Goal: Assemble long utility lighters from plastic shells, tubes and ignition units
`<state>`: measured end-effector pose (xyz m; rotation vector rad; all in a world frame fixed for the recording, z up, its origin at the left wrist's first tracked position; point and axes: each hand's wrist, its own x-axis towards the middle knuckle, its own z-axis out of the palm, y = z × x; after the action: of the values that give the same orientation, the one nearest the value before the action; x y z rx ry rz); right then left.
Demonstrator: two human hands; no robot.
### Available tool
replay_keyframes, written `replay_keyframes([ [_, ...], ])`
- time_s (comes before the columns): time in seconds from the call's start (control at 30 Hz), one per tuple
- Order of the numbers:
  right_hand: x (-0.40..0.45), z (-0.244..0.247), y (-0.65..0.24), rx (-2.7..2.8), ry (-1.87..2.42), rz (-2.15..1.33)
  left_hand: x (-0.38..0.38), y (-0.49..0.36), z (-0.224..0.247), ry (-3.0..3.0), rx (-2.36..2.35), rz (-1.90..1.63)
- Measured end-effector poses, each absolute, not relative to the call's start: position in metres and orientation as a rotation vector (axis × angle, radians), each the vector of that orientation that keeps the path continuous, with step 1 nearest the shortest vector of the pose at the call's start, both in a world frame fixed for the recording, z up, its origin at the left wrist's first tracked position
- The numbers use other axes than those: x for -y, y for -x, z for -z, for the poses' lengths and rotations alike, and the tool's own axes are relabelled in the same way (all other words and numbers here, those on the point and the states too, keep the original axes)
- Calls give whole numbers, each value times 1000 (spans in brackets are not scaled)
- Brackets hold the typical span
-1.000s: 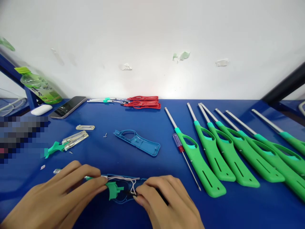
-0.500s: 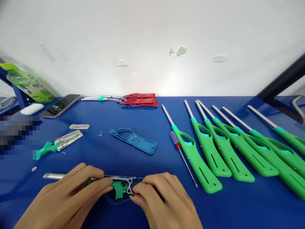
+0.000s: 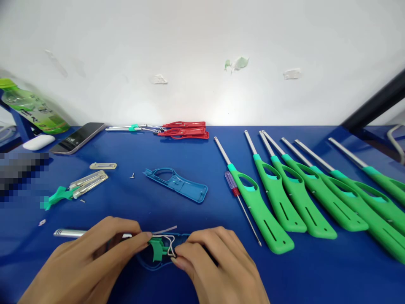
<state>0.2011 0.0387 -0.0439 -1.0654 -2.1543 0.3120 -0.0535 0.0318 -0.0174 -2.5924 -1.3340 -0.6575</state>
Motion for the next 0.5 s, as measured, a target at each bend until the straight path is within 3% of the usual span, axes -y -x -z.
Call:
replay_keyframes([
  [0.5, -36, 44, -197, 2132, 1100, -265, -30, 58, 23, 2668, 1420, 683],
])
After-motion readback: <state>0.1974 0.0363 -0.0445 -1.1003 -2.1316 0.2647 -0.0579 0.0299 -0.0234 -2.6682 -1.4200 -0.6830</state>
